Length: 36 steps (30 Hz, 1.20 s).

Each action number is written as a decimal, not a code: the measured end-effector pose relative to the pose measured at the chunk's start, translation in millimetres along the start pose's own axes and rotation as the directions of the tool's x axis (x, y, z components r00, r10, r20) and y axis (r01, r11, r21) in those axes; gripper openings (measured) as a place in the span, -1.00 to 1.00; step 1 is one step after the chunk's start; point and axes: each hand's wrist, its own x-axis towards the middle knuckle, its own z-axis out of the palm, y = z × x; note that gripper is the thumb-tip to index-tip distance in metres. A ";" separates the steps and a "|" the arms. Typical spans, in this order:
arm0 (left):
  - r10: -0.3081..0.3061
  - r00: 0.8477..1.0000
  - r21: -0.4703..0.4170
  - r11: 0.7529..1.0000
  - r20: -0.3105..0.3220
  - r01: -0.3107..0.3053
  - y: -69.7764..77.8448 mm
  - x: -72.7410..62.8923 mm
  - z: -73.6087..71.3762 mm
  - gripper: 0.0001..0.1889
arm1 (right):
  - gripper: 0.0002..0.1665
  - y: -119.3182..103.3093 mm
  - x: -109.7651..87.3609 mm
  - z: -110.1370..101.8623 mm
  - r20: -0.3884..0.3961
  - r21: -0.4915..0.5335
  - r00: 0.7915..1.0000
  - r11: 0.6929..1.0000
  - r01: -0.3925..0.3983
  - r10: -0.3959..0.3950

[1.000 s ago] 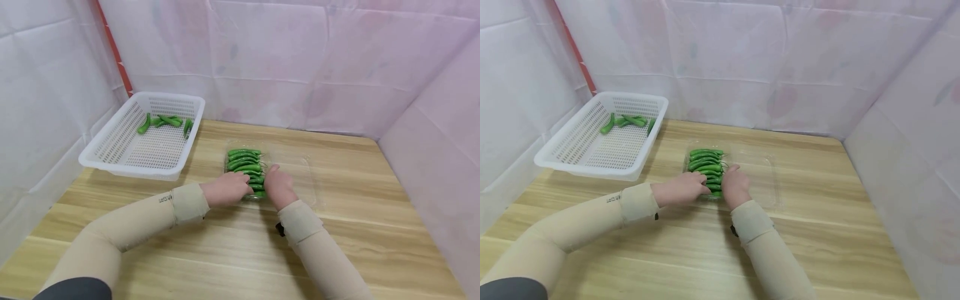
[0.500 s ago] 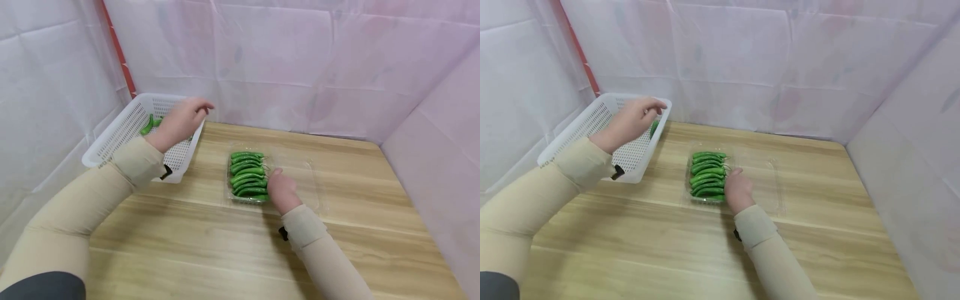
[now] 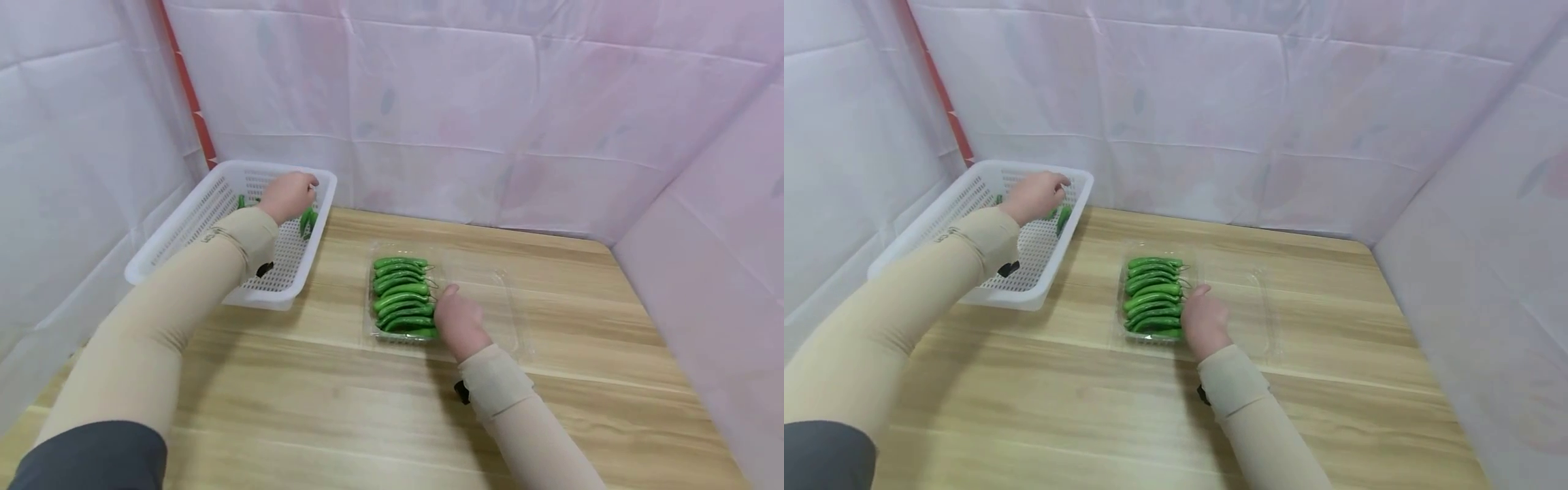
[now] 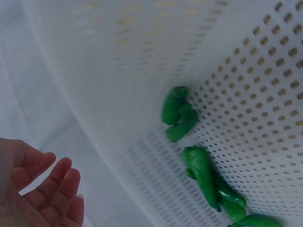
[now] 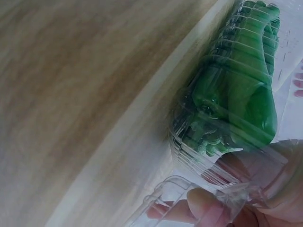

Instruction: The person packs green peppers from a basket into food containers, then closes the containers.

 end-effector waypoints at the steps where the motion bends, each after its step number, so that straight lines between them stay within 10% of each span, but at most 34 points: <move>1: 0.006 1.000 0.027 1.000 0.018 -0.006 -1.9 4.3 2.9 -0.59 | -0.41 -0.3 -0.4 0.1 0.001 0.002 1.000 1.000 -0.004 0.004; 11: -0.056 0.960 0.249 0.968 0.273 -0.015 -25.4 31.1 34.3 -0.61 | -0.40 -7.2 -10.0 -4.0 0.021 -0.014 1.000 1.000 -0.021 0.021; 22: -0.094 0.963 0.315 0.949 0.252 0.010 -61.7 28.5 53.2 -0.78 | -0.40 -20.3 -14.0 -4.1 0.010 -0.040 1.000 0.999 0.001 -0.001; 36: -0.113 0.957 0.267 0.963 0.268 0.039 -73.0 22.2 56.1 -0.76 | -0.38 -24.1 -21.4 -5.2 -0.005 -0.120 0.999 0.992 0.046 -0.047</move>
